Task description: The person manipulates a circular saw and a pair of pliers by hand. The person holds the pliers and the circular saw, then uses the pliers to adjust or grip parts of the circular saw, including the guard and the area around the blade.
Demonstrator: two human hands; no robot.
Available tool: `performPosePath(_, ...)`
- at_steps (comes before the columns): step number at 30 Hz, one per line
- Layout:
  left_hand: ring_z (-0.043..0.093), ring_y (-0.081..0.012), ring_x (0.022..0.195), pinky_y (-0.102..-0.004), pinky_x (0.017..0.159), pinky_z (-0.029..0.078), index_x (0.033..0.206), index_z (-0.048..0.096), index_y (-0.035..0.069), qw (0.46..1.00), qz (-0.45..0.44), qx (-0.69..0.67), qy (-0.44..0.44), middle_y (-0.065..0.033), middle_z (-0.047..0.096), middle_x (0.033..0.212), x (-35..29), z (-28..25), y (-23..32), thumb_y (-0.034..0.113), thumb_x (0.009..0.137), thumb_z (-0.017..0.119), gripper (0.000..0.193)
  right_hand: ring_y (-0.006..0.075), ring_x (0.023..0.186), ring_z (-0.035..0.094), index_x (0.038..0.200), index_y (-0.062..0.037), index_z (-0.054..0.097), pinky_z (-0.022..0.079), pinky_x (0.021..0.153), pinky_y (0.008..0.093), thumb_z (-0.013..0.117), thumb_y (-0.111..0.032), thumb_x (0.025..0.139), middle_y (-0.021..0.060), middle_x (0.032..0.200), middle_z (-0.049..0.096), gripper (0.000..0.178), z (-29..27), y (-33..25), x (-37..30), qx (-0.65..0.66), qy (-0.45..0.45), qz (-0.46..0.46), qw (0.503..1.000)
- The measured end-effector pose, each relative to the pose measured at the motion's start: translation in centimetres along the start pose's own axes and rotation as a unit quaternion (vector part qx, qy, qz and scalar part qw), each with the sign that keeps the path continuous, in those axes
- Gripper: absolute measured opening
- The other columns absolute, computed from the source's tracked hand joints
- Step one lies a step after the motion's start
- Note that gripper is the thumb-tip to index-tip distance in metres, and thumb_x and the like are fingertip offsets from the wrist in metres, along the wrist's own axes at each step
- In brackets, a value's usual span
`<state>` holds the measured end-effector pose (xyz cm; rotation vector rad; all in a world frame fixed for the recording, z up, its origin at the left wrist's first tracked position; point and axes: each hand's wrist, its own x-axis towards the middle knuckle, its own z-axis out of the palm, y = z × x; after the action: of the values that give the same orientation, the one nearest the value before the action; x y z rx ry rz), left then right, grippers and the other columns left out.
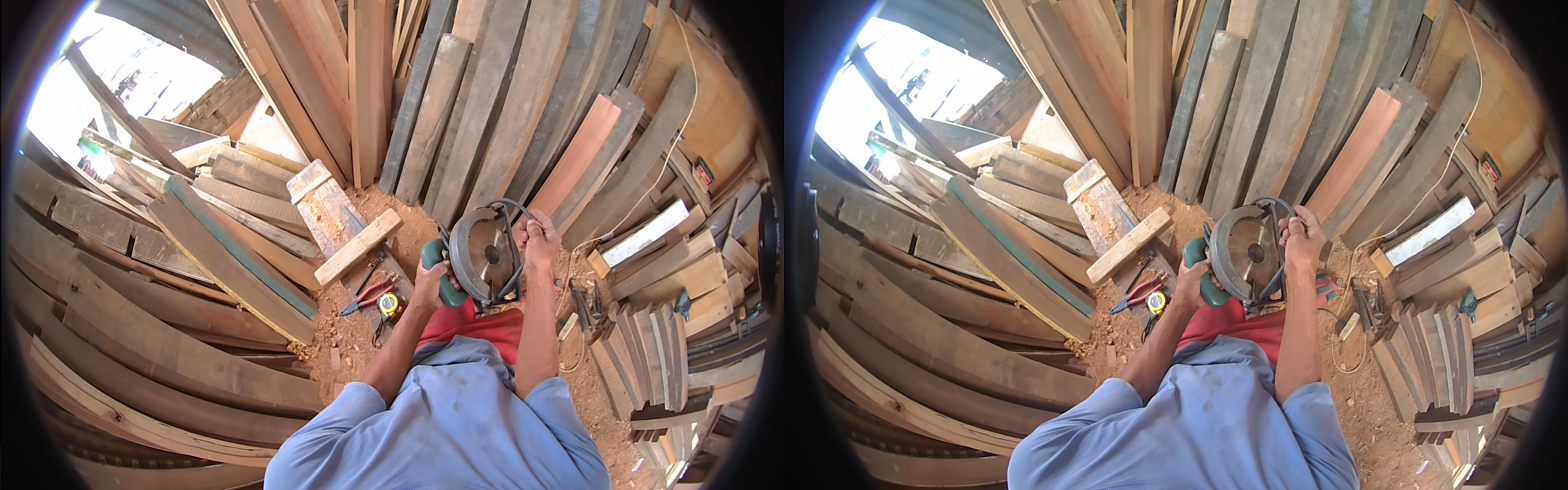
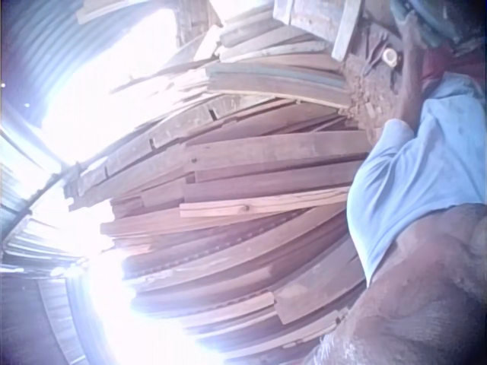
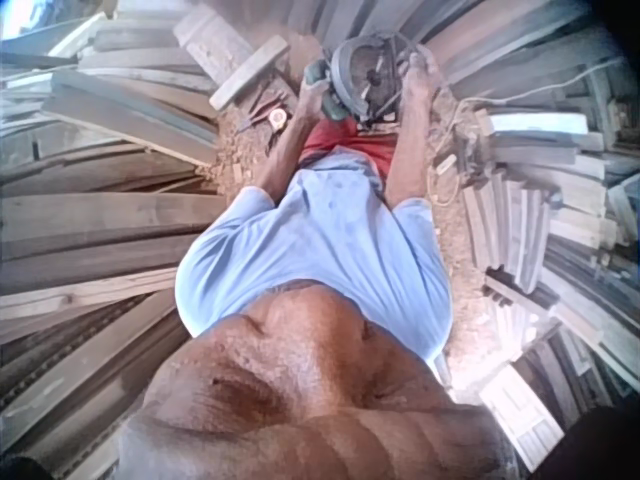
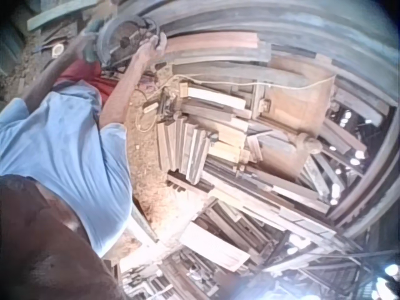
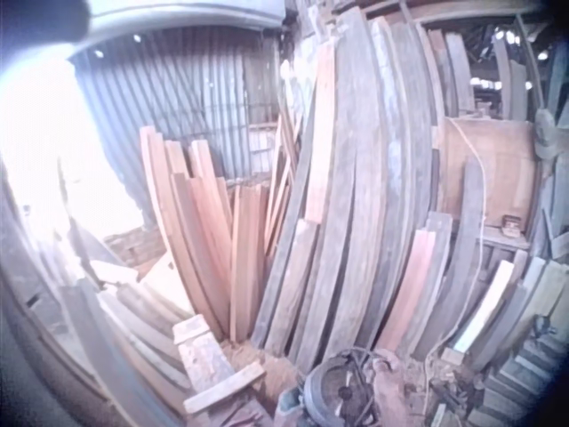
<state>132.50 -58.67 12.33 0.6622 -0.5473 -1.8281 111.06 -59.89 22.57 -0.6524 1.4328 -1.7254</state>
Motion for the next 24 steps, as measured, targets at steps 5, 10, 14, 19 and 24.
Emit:
performPosePath(5,0.057,-0.0191,0.052,-0.0343,0.047,0.052,0.118,0.047,0.005,1.0,-0.002,0.029,0.007,-0.0082,0.057,0.076,-0.6,0.5,0.0,-0.001,0.082,0.055,0.037,0.0081,0.054,0.052,0.129,0.0066,0.054,0.043,0.047,0.0236,0.049,-0.003,0.1,0.0098,0.084,0.066,0.032,-0.7,1.1,1.0,-0.018,0.006,0.002,1.0)
performPosePath(10,0.058,-0.0195,0.055,-0.0349,0.05,0.051,0.122,0.045,0.005,0.997,-0.004,0.072,0.038,-0.0083,0.057,0.077,-1.4,0.9,-0.6,-0.001,0.081,0.057,0.043,0.0079,0.056,0.053,0.131,0.0026,0.056,0.042,0.048,0.0231,0.049,-0.002,0.098,0.007,0.083,0.066,0.034,1.0,-0.4,1.9,-0.191,-0.038,-0.012,0.981)
performPosePath(14,0.059,-0.0188,0.054,-0.033,0.049,0.052,0.121,0.048,0.004,0.998,0.015,0.056,0.034,-0.0086,0.059,0.079,-1.5,0.5,-0.6,-0.002,0.08,0.057,0.042,0.0145,0.064,0.063,0.118,0.0026,0.067,0.049,0.06,0.0295,0.049,-0.007,0.096,0.0097,0.078,0.069,0.029,-1.5,2.8,4.2,-0.314,0.033,-0.096,0.944)
performPosePath(19,0.059,-0.0172,0.061,-0.0337,0.055,0.051,0.133,0.045,0.006,0.992,-0.007,0.122,0.031,-0.0076,0.06,0.086,-1.8,-0.3,-0.9,0.0,0.079,0.063,0.057,0.025,0.076,0.07,0.108,0.0008,0.071,0.055,0.074,0.0355,0.054,-0.016,0.092,0.0162,0.086,0.072,0.028,-0.8,3.8,3.8,-0.467,-0.153,-0.182,0.852)
performPosePath(24,0.06,-0.0151,0.068,-0.0313,0.057,0.052,0.139,0.045,0.006,0.985,0.005,0.17,0.006,-0.0054,0.061,0.094,-2.4,-0.3,-1.9,0.0,0.075,0.068,0.068,0.0366,0.098,0.068,0.103,-0.0011,0.072,0.052,0.088,0.0412,0.057,-0.02,0.089,0.0201,0.102,0.071,0.027,-1.2,3.3,3.3,-0.51,-0.093,-0.16,0.84)
